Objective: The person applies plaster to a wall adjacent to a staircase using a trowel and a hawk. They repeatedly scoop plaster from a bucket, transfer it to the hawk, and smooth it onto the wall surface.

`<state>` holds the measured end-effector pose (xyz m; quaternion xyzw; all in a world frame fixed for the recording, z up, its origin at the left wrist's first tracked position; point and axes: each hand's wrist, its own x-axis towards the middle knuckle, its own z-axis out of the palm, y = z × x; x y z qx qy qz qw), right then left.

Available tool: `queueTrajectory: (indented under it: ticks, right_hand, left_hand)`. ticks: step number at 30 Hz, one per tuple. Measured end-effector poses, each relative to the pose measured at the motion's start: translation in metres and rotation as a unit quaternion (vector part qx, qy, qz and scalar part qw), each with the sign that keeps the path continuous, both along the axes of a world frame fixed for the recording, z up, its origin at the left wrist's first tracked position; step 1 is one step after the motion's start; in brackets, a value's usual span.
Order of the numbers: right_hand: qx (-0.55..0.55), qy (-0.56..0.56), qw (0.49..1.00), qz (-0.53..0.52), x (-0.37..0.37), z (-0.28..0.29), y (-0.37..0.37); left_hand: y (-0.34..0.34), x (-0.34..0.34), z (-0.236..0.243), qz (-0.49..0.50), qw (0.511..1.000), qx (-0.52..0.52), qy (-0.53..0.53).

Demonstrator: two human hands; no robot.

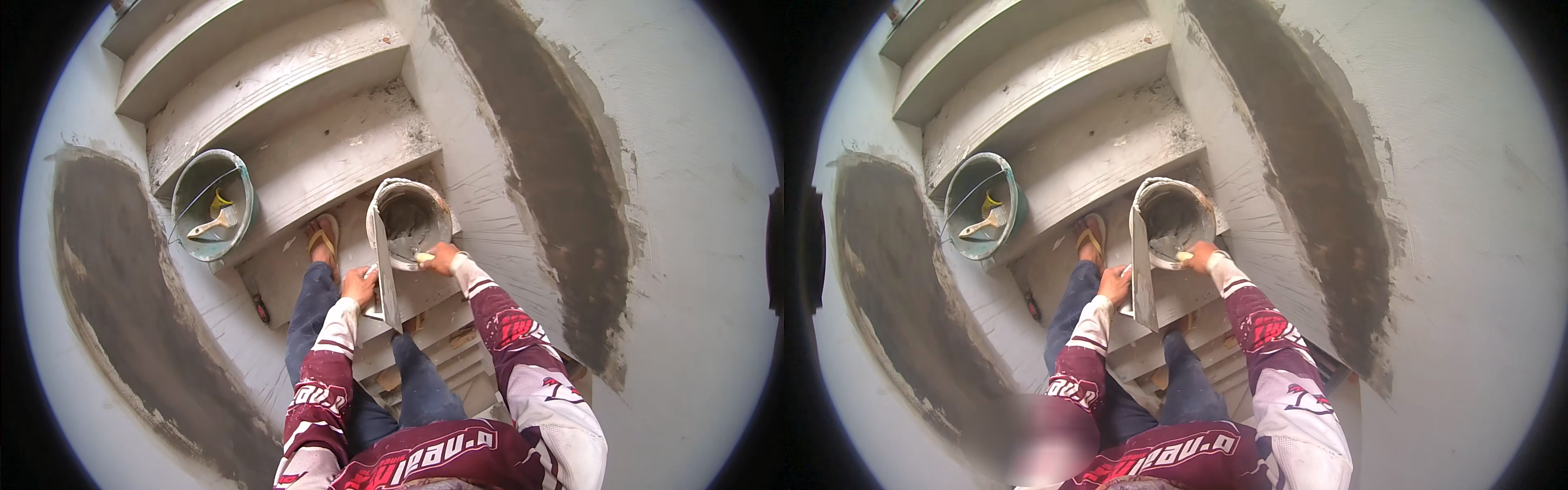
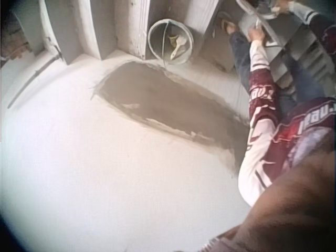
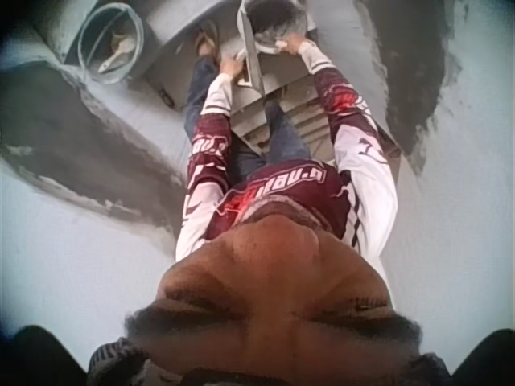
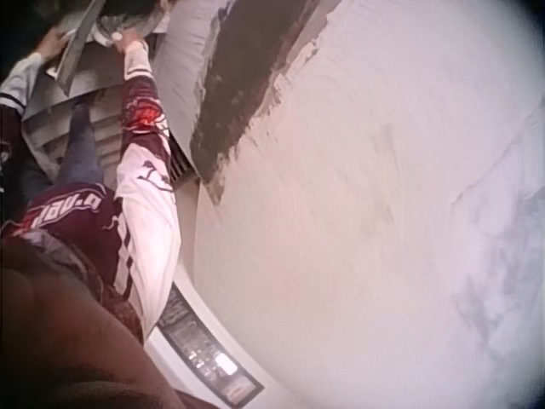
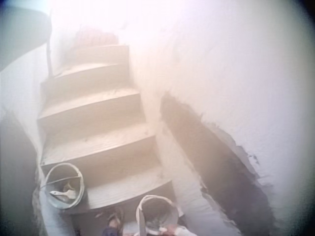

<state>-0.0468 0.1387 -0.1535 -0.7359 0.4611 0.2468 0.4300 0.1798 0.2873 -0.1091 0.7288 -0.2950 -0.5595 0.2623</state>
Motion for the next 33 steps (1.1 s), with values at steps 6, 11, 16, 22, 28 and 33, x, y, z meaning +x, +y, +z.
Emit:
queueTrajectory:
  ticks: [6,11,16,22,28,33]
  right_hand:
    - [0.207,-0.110,0.927,-0.293,-0.050,0.039,0.026]
    - [0.198,-0.216,0.854,-0.429,-0.082,0.050,0.089]
    - [0.109,-0.268,0.837,-0.464,-0.084,0.089,0.132]
    - [-0.170,-0.316,0.838,-0.410,-0.077,0.095,0.156]
    - [-0.396,-0.276,0.837,-0.259,-0.060,0.092,0.159]
    - [-0.415,-0.259,0.841,-0.233,-0.070,0.069,0.179]
  left_hand:
    - [0.013,0.003,-0.019,0.155,0.956,-0.016,0.248]
    - [0.005,0.006,-0.008,0.244,0.885,-0.004,0.397]
    - [-0.006,-0.006,-0.009,0.285,0.837,-0.013,0.468]
    - [-0.021,-0.031,-0.002,0.317,0.800,-0.014,0.509]
    - [-0.021,-0.046,-0.002,0.227,0.487,-0.102,0.837]
    - [-0.032,-0.048,0.021,0.272,0.707,-0.089,0.647]
